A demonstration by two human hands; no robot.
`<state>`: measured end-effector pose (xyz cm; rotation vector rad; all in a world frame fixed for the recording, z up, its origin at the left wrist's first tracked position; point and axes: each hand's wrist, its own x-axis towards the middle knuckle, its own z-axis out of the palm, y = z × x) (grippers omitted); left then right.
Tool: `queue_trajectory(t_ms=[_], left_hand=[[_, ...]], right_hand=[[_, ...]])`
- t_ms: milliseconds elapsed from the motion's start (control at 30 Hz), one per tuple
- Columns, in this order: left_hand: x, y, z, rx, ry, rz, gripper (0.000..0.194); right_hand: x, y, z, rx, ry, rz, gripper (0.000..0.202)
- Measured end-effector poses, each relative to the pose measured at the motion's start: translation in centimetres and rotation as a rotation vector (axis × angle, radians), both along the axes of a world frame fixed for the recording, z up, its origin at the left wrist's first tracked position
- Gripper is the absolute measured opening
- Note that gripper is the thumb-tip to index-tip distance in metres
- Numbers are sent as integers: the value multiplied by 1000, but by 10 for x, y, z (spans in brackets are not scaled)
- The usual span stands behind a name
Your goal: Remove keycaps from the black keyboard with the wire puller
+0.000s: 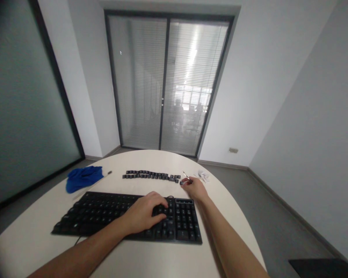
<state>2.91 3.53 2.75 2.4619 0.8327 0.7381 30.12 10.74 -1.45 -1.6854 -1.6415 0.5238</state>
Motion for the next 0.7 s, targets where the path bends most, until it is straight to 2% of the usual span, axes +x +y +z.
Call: queue_trajectory(t_ms=[300, 500, 700], left_hand=[[0, 1, -1, 10, 8, -4, 21], [0, 1, -2, 10, 4, 0, 22], [-1, 0, -3, 7, -5, -2, 22]], right_hand=[[-4, 2, 2, -13, 4, -5, 39], [-2, 5, 2, -1, -52, -8, 32], [-1, 9, 0, 8, -101, 20, 35]])
